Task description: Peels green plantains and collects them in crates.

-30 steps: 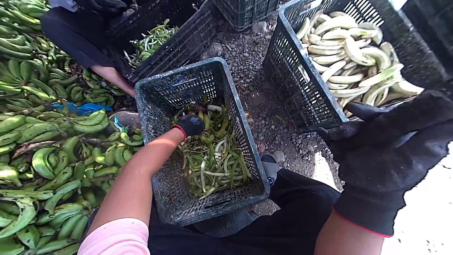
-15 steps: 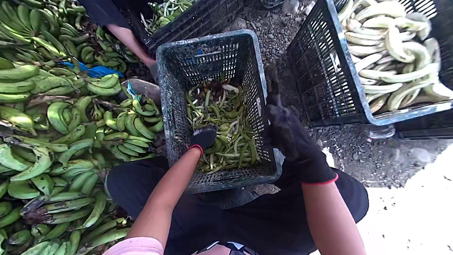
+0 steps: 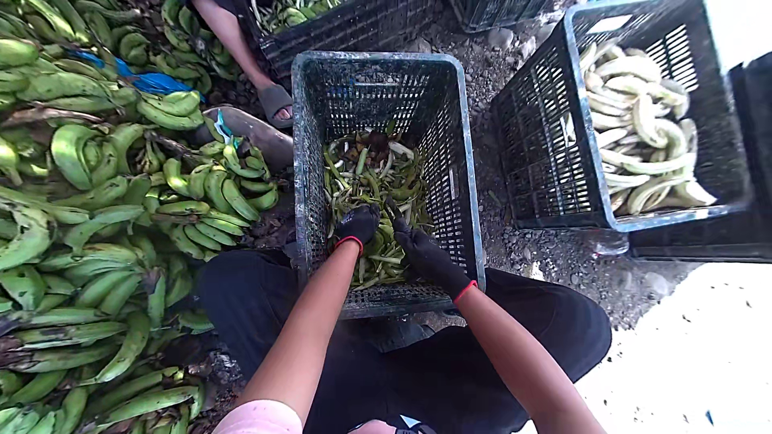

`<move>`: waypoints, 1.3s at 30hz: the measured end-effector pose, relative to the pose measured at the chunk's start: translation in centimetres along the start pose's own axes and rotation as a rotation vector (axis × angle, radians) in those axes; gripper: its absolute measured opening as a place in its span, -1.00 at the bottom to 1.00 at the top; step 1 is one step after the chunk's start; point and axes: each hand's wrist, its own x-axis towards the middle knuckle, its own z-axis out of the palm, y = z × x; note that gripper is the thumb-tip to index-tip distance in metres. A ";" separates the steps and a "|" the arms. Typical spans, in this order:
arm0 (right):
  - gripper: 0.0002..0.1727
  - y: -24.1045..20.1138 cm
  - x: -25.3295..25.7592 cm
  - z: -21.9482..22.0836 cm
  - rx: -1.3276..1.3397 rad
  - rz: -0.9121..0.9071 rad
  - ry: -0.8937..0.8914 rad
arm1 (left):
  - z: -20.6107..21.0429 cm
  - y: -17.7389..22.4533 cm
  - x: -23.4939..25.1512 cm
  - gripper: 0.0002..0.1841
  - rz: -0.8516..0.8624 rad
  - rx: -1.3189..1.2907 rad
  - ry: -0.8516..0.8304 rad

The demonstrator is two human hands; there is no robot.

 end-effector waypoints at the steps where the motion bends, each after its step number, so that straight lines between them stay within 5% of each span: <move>1: -0.45 0.0 0.2 0.2 -0.011 0.001 0.010 | -0.1 0.0 0.0 -0.29 0.007 -0.004 -0.009; 16: -0.29 -2.2 1.6 1.2 -0.149 0.126 -0.020 | 0.4 -0.7 0.5 -0.29 0.005 -0.119 -0.096; 23: -0.39 -3.4 4.5 2.3 -0.037 0.221 -0.068 | 0.8 -1.4 0.6 -0.40 0.017 -0.157 -0.121; 39: -0.35 -2.8 2.0 3.8 0.137 0.254 -0.046 | 1.0 -1.1 0.6 -0.30 -0.060 -0.254 -0.078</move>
